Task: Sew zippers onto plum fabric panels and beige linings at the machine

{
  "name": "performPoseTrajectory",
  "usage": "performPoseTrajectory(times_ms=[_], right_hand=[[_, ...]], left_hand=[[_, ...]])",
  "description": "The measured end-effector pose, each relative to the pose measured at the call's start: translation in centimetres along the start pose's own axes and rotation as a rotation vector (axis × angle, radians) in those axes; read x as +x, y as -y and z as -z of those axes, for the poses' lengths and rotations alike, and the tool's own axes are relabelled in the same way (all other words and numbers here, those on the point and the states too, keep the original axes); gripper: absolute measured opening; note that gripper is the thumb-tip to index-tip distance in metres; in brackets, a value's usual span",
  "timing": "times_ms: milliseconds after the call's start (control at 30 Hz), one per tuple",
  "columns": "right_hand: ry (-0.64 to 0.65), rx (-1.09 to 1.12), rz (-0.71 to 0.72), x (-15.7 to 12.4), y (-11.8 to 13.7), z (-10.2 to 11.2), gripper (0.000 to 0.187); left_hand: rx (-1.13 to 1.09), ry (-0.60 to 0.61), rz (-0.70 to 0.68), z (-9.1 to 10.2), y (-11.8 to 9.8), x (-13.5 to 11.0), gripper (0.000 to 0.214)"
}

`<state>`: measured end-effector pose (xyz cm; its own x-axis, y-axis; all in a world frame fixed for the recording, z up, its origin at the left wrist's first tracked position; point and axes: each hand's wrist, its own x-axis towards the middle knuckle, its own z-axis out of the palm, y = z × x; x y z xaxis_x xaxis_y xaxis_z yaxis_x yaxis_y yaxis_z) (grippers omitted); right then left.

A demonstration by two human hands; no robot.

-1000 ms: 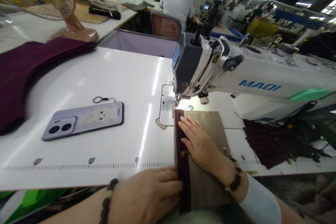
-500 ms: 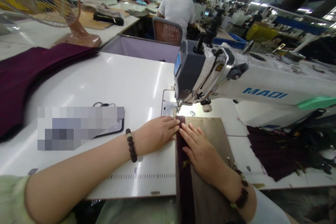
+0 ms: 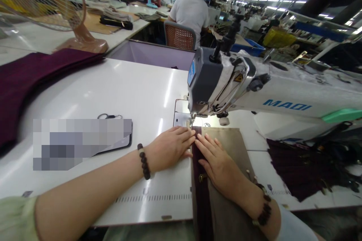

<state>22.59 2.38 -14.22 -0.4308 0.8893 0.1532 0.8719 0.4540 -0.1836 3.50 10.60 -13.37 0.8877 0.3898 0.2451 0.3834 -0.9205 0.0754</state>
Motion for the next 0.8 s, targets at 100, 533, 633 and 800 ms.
performPoseTrajectory(times_ms=[100, 533, 633, 800], right_hand=[[0.004, 0.001, 0.000, 0.6, -0.5, 0.0, 0.047], [0.044, 0.018, -0.001, 2.2, -1.4, 0.3, 0.047], [0.047, 0.026, 0.002, 2.2, -1.4, 0.4, 0.046], [0.054, 0.040, 0.001, 2.3, -1.5, 0.4, 0.047]], left_hand=[[0.009, -0.013, 0.022, 0.0, 0.2, 0.2, 0.046], [-0.035, 0.014, 0.082, -0.1, 1.2, 0.6, 0.049], [-0.036, 0.014, 0.079, -0.1, 1.2, 0.7, 0.048], [-0.042, 0.019, 0.081, 0.0, 1.1, 0.7, 0.047]])
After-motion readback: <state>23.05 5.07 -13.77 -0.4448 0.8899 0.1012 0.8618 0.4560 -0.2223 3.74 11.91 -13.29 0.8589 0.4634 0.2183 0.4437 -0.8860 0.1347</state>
